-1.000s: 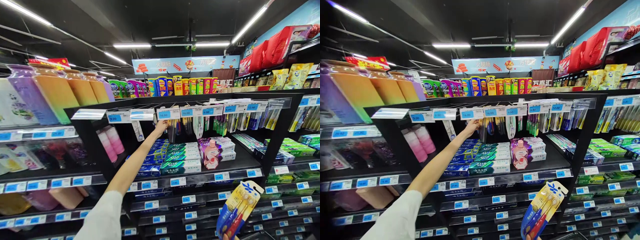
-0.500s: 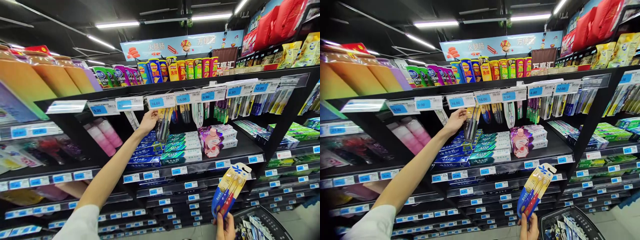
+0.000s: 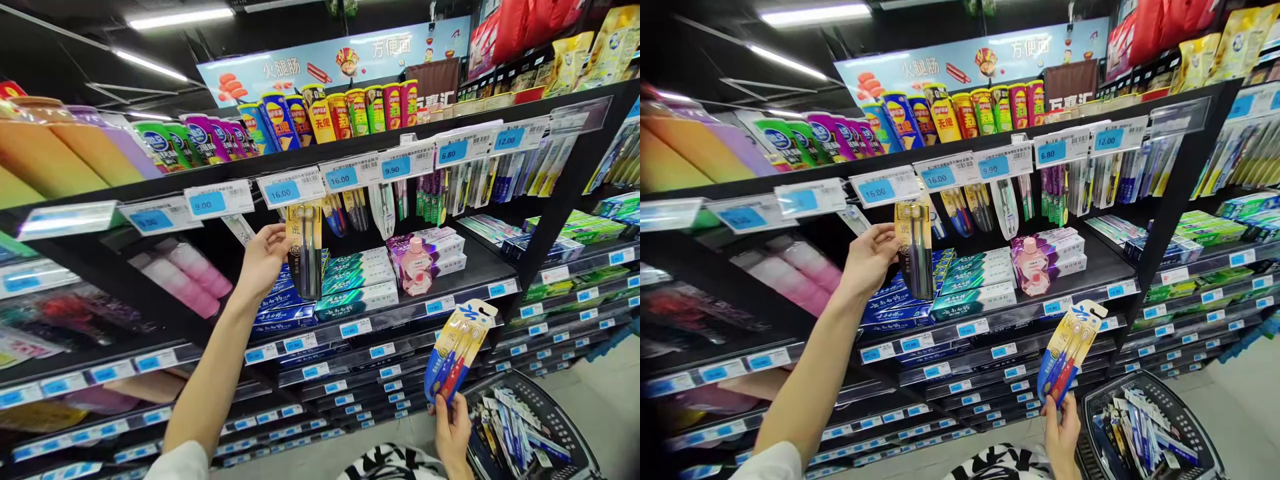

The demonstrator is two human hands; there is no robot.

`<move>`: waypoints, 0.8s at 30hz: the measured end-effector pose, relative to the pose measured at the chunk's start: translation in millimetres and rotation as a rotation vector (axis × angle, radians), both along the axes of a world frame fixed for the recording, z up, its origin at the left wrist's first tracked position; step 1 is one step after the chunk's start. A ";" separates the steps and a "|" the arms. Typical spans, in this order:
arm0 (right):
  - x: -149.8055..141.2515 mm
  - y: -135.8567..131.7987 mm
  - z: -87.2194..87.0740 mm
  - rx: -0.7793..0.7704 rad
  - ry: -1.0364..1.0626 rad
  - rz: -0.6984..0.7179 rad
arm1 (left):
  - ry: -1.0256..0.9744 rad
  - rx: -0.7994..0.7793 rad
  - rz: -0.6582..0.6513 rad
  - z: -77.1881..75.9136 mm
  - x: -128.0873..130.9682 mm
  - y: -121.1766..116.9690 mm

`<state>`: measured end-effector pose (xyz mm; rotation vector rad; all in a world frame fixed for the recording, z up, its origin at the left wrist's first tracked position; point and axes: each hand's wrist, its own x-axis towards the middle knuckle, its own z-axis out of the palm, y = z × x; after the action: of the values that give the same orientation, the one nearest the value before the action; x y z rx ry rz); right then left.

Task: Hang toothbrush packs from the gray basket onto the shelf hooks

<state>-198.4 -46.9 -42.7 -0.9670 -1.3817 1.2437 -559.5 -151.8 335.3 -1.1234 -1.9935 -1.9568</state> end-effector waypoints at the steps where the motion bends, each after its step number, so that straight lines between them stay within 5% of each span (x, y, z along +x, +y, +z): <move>1: -0.5 -0.4 0.5 -0.006 0.000 0.001 | 0.022 0.007 0.018 0.7 5.0 -2.9; 14: -0.1 0.5 2.1 -0.007 -0.037 -0.020 | 0.009 0.003 -0.012 9.8 38.9 -34.9; 24: -5.3 4.1 -17.1 -0.004 -0.058 -0.054 | 0.081 -0.190 -0.153 6.0 69.0 -41.5</move>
<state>-203.7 -42.8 -59.8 -1.0433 -1.3898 1.1867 -490.5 -193.3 341.3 -1.4149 -2.1446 -1.7845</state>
